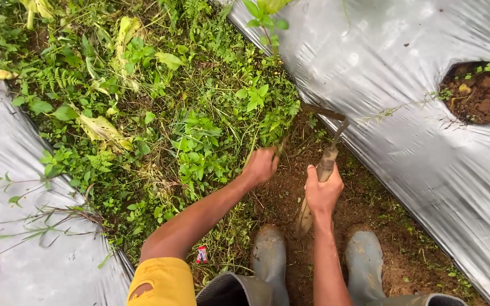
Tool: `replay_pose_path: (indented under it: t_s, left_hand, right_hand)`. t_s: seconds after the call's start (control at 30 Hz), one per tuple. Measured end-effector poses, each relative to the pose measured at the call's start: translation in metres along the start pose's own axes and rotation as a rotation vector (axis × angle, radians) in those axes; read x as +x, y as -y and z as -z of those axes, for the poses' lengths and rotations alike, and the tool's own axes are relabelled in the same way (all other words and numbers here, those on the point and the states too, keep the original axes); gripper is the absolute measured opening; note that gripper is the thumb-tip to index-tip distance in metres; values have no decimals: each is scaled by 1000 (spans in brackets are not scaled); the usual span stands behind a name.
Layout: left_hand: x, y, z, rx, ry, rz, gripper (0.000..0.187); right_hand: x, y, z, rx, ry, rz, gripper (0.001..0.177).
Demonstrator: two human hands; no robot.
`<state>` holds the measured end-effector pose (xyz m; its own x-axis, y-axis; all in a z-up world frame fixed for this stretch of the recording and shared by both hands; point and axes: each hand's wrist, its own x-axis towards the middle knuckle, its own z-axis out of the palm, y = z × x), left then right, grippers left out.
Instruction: A person is weeding a vegetable garden bed by hand and using a small hand hoe to clear soil around plants.
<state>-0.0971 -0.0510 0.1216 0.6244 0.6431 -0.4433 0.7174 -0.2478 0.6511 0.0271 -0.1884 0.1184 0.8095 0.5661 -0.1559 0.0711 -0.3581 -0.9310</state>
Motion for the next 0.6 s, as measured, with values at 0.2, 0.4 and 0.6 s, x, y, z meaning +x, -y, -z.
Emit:
replay_pose_path:
  t_s: [0.2,0.4,0.6]
  left_hand:
    - [25,62,-70,516,40,-61,39]
    - [22,-45,-42,453,-209,-248,57]
    - [83,-72,-82,-168,-123,116,62]
  right_hand:
    - [-2,8,10,85,-63,-39,15]
    - [-8,1,22,20,-105,-49,15]
    - [-12,0,42,1,-169,-80,14]
